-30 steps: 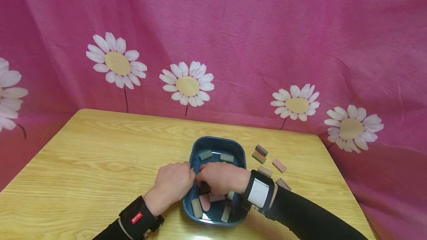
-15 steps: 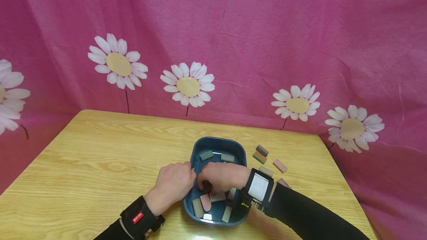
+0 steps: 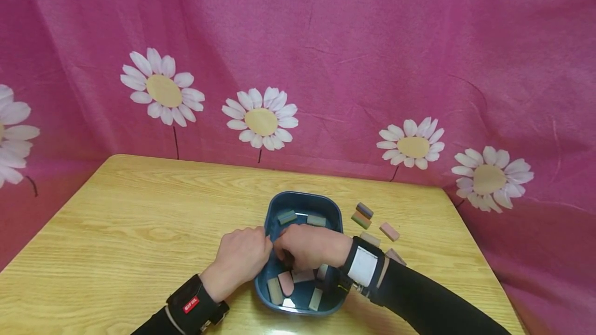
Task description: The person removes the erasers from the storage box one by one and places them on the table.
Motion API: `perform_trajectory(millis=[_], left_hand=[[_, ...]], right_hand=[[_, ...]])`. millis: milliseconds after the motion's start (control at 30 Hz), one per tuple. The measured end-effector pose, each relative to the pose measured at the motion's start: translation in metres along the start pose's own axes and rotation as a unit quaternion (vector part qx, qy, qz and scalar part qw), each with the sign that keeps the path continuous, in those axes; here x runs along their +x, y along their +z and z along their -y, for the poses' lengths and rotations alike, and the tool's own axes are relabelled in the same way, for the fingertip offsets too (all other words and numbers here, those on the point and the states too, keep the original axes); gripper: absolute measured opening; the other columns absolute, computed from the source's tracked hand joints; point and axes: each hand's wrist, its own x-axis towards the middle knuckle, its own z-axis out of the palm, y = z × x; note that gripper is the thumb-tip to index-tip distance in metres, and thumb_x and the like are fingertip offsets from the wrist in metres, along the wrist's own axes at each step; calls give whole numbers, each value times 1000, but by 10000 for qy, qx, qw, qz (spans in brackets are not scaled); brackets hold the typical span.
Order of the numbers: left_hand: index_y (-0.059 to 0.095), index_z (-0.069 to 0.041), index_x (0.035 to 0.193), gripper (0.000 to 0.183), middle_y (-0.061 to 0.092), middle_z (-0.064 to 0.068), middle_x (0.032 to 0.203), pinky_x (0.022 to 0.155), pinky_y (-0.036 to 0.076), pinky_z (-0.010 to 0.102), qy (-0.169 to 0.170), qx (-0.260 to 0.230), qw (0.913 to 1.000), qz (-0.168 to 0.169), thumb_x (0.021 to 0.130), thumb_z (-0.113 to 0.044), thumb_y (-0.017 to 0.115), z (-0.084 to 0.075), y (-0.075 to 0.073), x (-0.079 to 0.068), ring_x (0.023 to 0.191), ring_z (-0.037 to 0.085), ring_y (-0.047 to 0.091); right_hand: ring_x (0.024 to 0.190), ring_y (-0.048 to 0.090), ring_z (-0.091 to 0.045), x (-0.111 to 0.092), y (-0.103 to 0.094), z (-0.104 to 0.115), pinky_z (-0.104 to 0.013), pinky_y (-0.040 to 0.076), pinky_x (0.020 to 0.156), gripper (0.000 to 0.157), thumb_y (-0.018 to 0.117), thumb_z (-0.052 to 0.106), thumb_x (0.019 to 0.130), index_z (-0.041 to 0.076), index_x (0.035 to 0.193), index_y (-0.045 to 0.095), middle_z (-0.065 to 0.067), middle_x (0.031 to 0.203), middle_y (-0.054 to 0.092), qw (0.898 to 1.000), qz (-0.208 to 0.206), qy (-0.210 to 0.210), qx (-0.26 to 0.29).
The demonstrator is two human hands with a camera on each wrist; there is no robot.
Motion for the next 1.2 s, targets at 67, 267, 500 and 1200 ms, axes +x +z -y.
perform_trajectory(millis=[67,267,500,1200], left_hand=[[57,-9,75,32,44,0,58,44,33,30,-2,7,10000,18,97,-31,49,-1,0,0,49,16,45],[59,-7,79,32,45,1,58,44,33,30,-52,-36,9999,130,98,-31,49,-1,-1,1,49,16,45],[60,-6,81,32,45,2,57,44,34,29,-112,-59,9998,121,98,-31,49,-1,0,2,48,16,45],[63,-4,88,32,45,2,58,46,34,29,-195,-154,9994,229,98,-31,48,-1,-1,0,50,16,46]], right_hand=[[70,52,-5,-6,-4,2,-22,45,61,20,75,7,80,23,83,63,11,77,55,9999,-95,-36,-110],[70,49,-6,-31,-19,0,-22,43,61,17,74,9,80,20,83,62,8,77,52,9989,-428,-133,-148],[73,50,-7,-71,-30,-17,-24,47,63,20,75,6,77,19,86,62,9,80,52,9956,-877,182,263],[64,39,-1,-175,62,-92,-27,36,58,28,71,-1,69,20,82,57,12,70,46,9800,-1148,1303,973]])
